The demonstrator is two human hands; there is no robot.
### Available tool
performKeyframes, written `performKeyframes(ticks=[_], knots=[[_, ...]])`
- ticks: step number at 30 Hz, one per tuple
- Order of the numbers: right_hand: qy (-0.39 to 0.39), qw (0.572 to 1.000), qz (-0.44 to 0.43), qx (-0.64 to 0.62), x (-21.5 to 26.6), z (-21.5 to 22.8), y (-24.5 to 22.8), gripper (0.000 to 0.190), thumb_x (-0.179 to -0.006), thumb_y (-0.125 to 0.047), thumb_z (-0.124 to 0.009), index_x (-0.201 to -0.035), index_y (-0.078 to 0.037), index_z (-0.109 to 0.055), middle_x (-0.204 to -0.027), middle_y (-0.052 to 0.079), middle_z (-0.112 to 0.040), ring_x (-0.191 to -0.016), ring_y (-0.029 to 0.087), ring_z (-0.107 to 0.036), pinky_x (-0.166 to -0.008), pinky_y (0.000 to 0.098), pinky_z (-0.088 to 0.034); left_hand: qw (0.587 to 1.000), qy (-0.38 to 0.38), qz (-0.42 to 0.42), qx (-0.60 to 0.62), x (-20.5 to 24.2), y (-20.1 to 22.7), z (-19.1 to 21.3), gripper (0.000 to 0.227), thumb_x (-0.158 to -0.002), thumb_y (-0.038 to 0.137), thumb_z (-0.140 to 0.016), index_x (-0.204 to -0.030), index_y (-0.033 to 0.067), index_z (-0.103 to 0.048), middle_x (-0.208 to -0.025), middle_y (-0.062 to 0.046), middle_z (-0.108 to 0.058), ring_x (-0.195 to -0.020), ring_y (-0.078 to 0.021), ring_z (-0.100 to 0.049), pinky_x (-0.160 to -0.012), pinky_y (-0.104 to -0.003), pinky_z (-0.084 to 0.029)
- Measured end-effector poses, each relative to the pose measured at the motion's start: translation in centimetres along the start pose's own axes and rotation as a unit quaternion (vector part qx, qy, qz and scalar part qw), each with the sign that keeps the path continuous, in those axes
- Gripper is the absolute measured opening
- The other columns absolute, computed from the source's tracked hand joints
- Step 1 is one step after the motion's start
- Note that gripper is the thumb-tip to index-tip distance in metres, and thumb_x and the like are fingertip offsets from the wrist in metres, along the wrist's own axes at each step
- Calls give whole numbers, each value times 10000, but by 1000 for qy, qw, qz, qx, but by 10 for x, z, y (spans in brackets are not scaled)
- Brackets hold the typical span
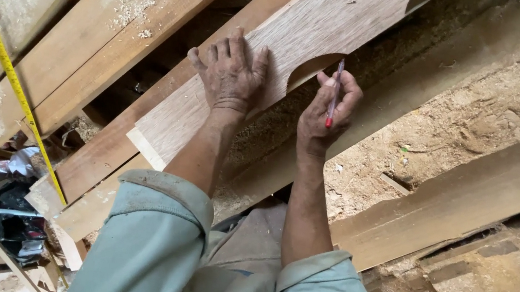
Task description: Measuring, marking, and tracing templates onto wooden boards in a workshop.
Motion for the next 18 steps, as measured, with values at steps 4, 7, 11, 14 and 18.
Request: performKeyframes(ticks=[4, 7, 11, 14, 18], knots=[[26, 1000, 4, -14, 8, -11, 24, 231, -1051, -207, -559, -1199, -33, -595, -1053, 122, -706, -903, 242, -787, -830, 366, -631, 1000, 6, -17, 3, 1, -6, -10, 673, -976, 762, -376, -1389, 242, -490, -1160, -65, -637, -1151, -292, -639, -1128, -627, -247], [88, 995, 20, 33, 10, -13, 23, 226, -1017, -234, -631, -1154, -56, -649, -972, 142, -696, -907, 324, -759, -775, 361, -619, 998, 17, -57, -35, -1, -7, -17, 635, -991, 742, -408, -1399, 264, -492, -1176, -64, -644, -1165, -270, -626, -1103, -601, -257], [85, 996, 11, 30, 10, -4, -8, 207, -964, -203, -644, -1125, -82, -690, -974, 79, -698, -901, 267, -738, -827, 355, -604, 999, 16, -40, -18, 0, -7, -17, 611, -995, 689, -428, -1413, 249, -502, -1206, -76, -633, -1197, -284, -599, -1101, -614, -279], [81, 996, -12, 33, 12, -2, -9, 228, -969, -234, -649, -1149, -97, -684, -994, 50, -692, -931, 236, -710, -848, 347, -586, 999, 20, -39, -4, 0, -9, -16, 598, -1001, 670, -420, -1423, 252, -492, -1218, -75, -624, -1242, -277, -566, -1120, -596, -254], [84, 994, -11, 64, 8, -1, -6, 249, -955, -270, -669, -1156, -124, -674, -983, 25, -700, -933, 221, -700, -852, 344, -567, 1000, 7, -22, 13, 1, -4, -9, 619, -1006, 695, -372, -1445, 270, -470, -1264, -55, -579, -1304, -259, -498, -1145, -584, -212]])
Point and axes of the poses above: each hand's wrist, its own x-axis away from the middle knuckle, its own z-axis out of the back of the hand, y = z × x, the point moved 1 cm from there along -x, towards the middle knuckle
